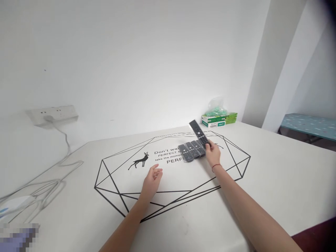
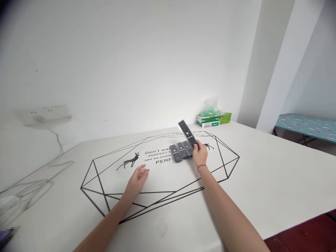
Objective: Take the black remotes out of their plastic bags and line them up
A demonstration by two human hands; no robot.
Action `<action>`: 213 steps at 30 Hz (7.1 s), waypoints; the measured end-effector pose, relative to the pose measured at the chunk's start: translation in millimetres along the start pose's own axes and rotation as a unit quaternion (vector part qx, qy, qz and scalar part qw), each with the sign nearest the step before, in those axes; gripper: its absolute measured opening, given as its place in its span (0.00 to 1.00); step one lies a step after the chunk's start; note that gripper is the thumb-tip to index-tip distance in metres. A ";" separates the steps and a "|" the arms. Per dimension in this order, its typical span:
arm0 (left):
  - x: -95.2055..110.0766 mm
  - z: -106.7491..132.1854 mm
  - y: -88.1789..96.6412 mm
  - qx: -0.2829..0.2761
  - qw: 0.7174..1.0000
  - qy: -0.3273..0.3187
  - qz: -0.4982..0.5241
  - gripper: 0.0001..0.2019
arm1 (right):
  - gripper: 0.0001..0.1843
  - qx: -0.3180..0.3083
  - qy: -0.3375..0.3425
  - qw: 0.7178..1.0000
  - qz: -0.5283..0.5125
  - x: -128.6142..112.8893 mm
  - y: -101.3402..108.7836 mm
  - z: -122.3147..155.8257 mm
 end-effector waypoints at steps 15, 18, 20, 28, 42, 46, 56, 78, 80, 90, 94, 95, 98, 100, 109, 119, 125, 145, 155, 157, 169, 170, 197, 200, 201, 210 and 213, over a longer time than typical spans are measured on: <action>-4.0 -8.4 -3.1 -0.004 0.998 0.031 -0.052 0.20 | 0.18 -0.095 -0.117 0.968 0.201 81.8 20.5 -23.7; -2.1 -6.8 -4.2 -0.013 0.997 0.034 -0.061 0.18 | 0.17 -0.110 -0.114 0.963 0.219 77.9 22.3 -21.4; 0.0 -5.3 -4.4 -0.015 0.997 0.032 -0.069 0.17 | 0.18 -0.104 -0.114 0.961 0.229 73.0 24.9 -19.6; 9.0 4.0 -7.2 -0.055 0.990 -0.016 -0.127 0.15 | 0.13 -0.101 0.115 0.965 0.213 2.6 14.6 -1.7; 16.2 13.8 -12.6 -0.133 0.958 -0.142 -0.212 0.12 | 0.11 -0.481 0.214 0.828 0.195 -138.1 -86.1 109.0; 16.6 14.5 -12.2 -0.128 0.951 -0.141 -0.244 0.12 | 0.12 -0.463 0.200 0.843 0.189 -139.7 -89.7 108.9; 10.0 16.7 -20.0 -0.089 0.902 -0.187 -0.378 0.14 | 0.13 -0.488 0.208 0.839 0.121 -127.8 -84.2 107.6; 13.5 23.9 -14.7 -0.127 0.926 -0.146 -0.324 0.17 | 0.22 -0.276 0.040 0.925 0.257 -62.7 -53.7 57.5; 14.8 24.2 -14.7 -0.125 0.927 -0.142 -0.323 0.17 | 0.21 -0.286 0.038 0.924 0.253 -58.1 -54.8 59.8; 11.5 20.1 -11.6 -0.068 0.979 -0.077 -0.178 0.21 | 0.34 -0.451 -0.201 0.862 -0.113 -94.2 -61.3 85.1; 8.4 15.3 -11.8 -0.073 0.996 -0.005 -0.059 0.27 | 0.28 -0.469 -0.225 0.792 -0.320 -132.3 -58.5 102.1; 8.8 14.2 -12.0 -0.081 0.997 0.007 -0.011 0.26 | 0.29 -0.467 -0.210 0.785 -0.349 -141.5 -57.6 105.3; 13.2 12.0 -9.6 -0.088 0.987 0.018 0.135 0.24 | 0.37 -0.489 -0.161 0.770 -0.376 -163.6 -56.1 114.9; 17.7 11.5 -3.6 -0.059 0.979 0.015 0.196 0.22 | 0.39 -0.499 -0.168 0.771 -0.358 -170.1 -55.8 119.9; 43.1 18.9 24.9 -0.053 0.917 0.020 0.395 0.21 | 0.23 -0.591 -0.264 0.630 -0.428 -185.6 -58.4 152.1; 50.4 16.8 42.4 -0.044 0.907 0.009 0.419 0.21 | 0.15 -0.508 -0.244 0.654 -0.505 -191.6 -63.0 156.1; 37.9 12.5 33.9 -0.063 0.914 0.060 0.397 0.21 | 0.16 -0.539 -0.130 0.760 -0.340 -180.8 -64.3 147.5; -26.8 -30.9 151.2 0.210 0.962 0.172 -0.044 0.25 | 0.11 -0.526 -0.110 0.823 -0.185 -145.4 -56.3 115.0; -13.4 -19.2 95.8 0.138 0.851 0.098 -0.497 0.27 | 0.10 -0.533 -0.129 0.810 -0.209 -144.8 -59.0 119.7; -22.7 -22.1 85.5 0.133 0.845 0.100 -0.508 0.30 | 0.10 -0.533 -0.127 0.810 -0.212 -144.4 -59.4 120.5; -20.2 -19.9 82.2 0.131 0.902 0.102 -0.399 0.27 | 0.09 -0.532 -0.118 0.807 -0.229 -138.4 -66.3 127.2; -19.5 -18.9 80.9 0.127 0.902 0.111 -0.398 0.26 | 0.10 -0.533 -0.116 0.807 -0.225 -138.2 -66.5 127.4; -20.8 -22.1 123.9 0.141 0.904 0.135 -0.380 0.14 | 0.09 -0.532 -0.106 0.811 -0.220 -139.6 -64.9 128.2; -20.0 -19.7 121.8 0.131 0.906 0.140 -0.377 0.12 | 0.09 -0.533 -0.108 0.810 -0.218 -140.9 -64.8 127.6; -19.5 -19.1 121.1 0.130 0.907 0.142 -0.375 0.11 | 0.09 -0.534 -0.108 0.810 -0.217 -141.7 -64.6 127.3; -16.6 -16.7 120.1 0.133 0.917 0.126 -0.354 0.12 | 0.10 -0.513 -0.138 0.812 -0.240 -140.9 -64.2 126.5; -11.5 -18.0 117.2 0.143 0.926 0.098 -0.336 0.16 | 0.11 -0.499 -0.158 0.812 -0.259 -138.7 -66.9 126.9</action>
Point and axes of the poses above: each hand's wrist, its own z-axis away from the middle knuckle, its own y-axis out of the back of the hand, x = y × z, the point moved 4 cm from there along -z, towards the middle knuckle, and after that the axes turned 14 degrees about y, right-handed, at the moved point
